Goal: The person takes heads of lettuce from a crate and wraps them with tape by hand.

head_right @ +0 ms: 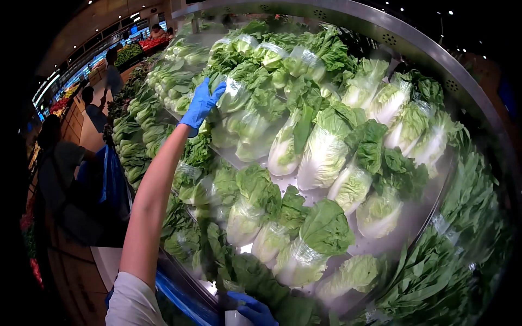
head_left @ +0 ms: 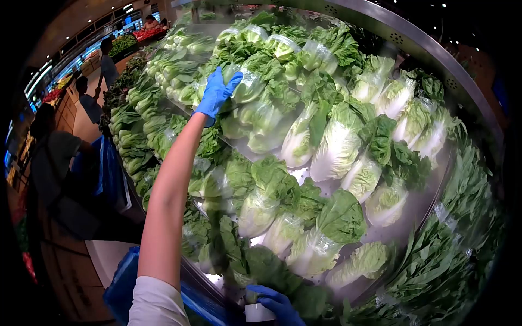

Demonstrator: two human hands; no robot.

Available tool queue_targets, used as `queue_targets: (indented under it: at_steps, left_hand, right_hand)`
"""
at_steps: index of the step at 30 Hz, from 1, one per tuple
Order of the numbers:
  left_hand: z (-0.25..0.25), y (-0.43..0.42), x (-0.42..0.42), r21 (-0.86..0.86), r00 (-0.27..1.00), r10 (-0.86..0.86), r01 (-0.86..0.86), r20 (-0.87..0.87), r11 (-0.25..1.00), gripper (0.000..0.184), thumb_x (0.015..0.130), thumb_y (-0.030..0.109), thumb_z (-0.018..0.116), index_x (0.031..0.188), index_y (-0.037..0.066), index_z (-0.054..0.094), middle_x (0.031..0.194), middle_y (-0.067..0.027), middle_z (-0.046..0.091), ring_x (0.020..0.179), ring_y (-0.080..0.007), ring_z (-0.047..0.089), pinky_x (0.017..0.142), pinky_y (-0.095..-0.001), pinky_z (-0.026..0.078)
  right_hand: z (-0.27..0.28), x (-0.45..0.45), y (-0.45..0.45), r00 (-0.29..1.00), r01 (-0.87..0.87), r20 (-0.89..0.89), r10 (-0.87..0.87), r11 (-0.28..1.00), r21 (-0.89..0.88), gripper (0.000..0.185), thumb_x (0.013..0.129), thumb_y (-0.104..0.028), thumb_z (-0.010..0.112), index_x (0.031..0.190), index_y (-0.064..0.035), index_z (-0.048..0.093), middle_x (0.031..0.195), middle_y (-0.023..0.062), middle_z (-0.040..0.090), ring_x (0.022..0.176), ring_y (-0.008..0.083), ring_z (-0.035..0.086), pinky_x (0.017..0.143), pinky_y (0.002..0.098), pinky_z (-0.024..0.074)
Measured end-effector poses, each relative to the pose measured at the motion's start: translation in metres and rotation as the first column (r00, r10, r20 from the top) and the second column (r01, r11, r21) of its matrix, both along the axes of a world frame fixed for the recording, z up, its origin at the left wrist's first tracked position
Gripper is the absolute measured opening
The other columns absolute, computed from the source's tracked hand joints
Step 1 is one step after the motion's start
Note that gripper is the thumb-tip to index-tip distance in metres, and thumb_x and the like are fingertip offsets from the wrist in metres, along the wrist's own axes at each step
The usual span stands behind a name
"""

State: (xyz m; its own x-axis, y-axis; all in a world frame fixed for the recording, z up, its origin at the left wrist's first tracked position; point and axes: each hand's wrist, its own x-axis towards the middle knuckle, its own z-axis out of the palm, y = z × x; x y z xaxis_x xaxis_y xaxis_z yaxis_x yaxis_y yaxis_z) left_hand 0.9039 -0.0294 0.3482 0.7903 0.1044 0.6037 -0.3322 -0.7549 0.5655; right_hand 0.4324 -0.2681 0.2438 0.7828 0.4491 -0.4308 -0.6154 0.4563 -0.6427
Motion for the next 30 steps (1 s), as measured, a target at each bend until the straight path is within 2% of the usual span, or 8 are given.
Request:
queue_targets:
  at_steps: [2, 3, 8, 12, 20, 22, 26, 30]
  left_hand:
    - [-0.009, 0.01, -0.022, 0.086, 0.982, 0.14, -0.152, 0.13, 0.985, 0.069, 0.082, 0.045, 0.057, 0.124, -0.006, 0.04, 0.122, -0.0242, 0.046, 0.114, -0.0326, 0.044, 0.097, -0.0366, 0.034]
    - [-0.009, 0.017, -0.043, -0.062, 0.978, 0.064, -0.053, 0.199, 0.997, 0.054, 0.084, 0.037, 0.056, 0.119, -0.003, 0.045, 0.118, -0.02, 0.049, 0.108, -0.0289, 0.047, 0.094, -0.0342, 0.036]
    - [-0.066, 0.047, -0.236, -0.322, 0.945, 0.044, 0.067, 0.325, 0.945, 0.018, 0.085, 0.007, 0.052, 0.099, 0.0, 0.06, 0.093, -0.0109, 0.061, 0.086, -0.0214, 0.057, 0.08, -0.0287, 0.044]
    - [-0.181, 0.099, -0.468, -0.698, 0.976, 0.199, -0.2, -0.084, 0.688, 0.017, 0.087, 0.006, 0.051, 0.1, 0.0, 0.059, 0.096, -0.0057, 0.06, 0.088, -0.0118, 0.055, 0.08, -0.0252, 0.043]
    - [-0.286, 0.155, -0.874, -0.224, 0.274, 0.624, -0.961, -0.731, 0.16, 0.024, 0.087, 0.02, 0.05, 0.1, 0.001, 0.058, 0.09, -0.0086, 0.059, 0.079, -0.0148, 0.054, 0.072, -0.0288, 0.043]
    - [-0.298, 0.133, -0.895, 0.165, 0.24, 0.669, -0.861, -0.704, 0.482, 0.024, 0.084, 0.021, 0.051, 0.096, 0.001, 0.058, 0.087, -0.0118, 0.058, 0.078, -0.0207, 0.055, 0.072, -0.0312, 0.043]
    - [-0.32, 0.121, -0.88, -0.355, 0.492, 0.342, -0.849, -0.8, 0.391, 0.026, 0.084, 0.024, 0.052, 0.095, 0.001, 0.055, 0.089, -0.0148, 0.057, 0.079, -0.0278, 0.056, 0.071, -0.0323, 0.044]
    - [-0.4, 0.14, -0.838, -0.031, 0.388, 0.616, -0.861, -0.686, 0.508, 0.048, 0.075, 0.038, 0.063, 0.099, -0.003, 0.053, 0.102, -0.0195, 0.055, 0.097, -0.0338, 0.052, 0.083, -0.0384, 0.04]
  right_hand:
    - [0.016, -0.001, 0.007, 0.999, 0.043, 0.027, -0.041, 0.993, -0.108, 0.035, 0.085, -0.02, 0.055, 0.114, -0.0006, 0.054, 0.113, 0.0081, 0.056, 0.104, 0.0154, 0.051, 0.09, 0.0279, 0.0386]
    - [0.039, -0.002, 0.008, 0.998, -0.002, -0.065, -0.014, 0.973, -0.232, 0.044, 0.08, -0.014, 0.051, 0.123, -0.0022, 0.047, 0.073, -0.004, 0.048, 0.068, 0.0032, 0.045, 0.067, 0.0186, 0.0391]
    - [0.039, -0.023, 0.015, 0.97, 0.004, 0.228, 0.081, 0.938, -0.348, 0.034, 0.086, -0.017, 0.05, 0.115, 0.001, 0.053, 0.107, 0.0057, 0.057, 0.095, 0.0121, 0.052, 0.086, 0.024, 0.0376]
    - [0.028, -0.05, 0.035, 0.981, 0.05, 0.194, 0.017, 0.94, -0.338, 0.03, 0.088, -0.02, 0.047, 0.108, 0.0006, 0.058, 0.103, 0.0063, 0.058, 0.093, 0.0125, 0.053, 0.085, 0.0244, 0.0395]
    - [-0.071, -0.137, 0.092, 0.987, -0.163, -0.072, 0.146, 0.857, -0.488, 0.031, 0.088, -0.027, 0.05, 0.102, -0.0018, 0.059, 0.085, 0.01, 0.06, 0.072, 0.0201, 0.061, 0.062, 0.0321, 0.0523]
    - [-0.08, -0.158, 0.113, 0.973, -0.23, -0.098, 0.209, 0.862, -0.452, 0.029, 0.089, -0.026, 0.048, 0.101, -0.0015, 0.058, 0.084, 0.0081, 0.06, 0.072, 0.0159, 0.06, 0.063, 0.0284, 0.0509]
    - [-0.099, -0.185, 0.137, 0.939, -0.333, -0.105, 0.326, 0.795, -0.507, 0.03, 0.09, -0.028, 0.047, 0.097, -0.0019, 0.059, 0.085, 0.0071, 0.06, 0.071, 0.0129, 0.059, 0.061, 0.0255, 0.0496]
    - [-0.109, -0.193, 0.135, 0.952, -0.298, -0.114, 0.284, 0.771, -0.564, 0.029, 0.09, -0.029, 0.049, 0.097, -0.0034, 0.059, 0.084, 0.0069, 0.061, 0.07, 0.0133, 0.059, 0.061, 0.0261, 0.05]
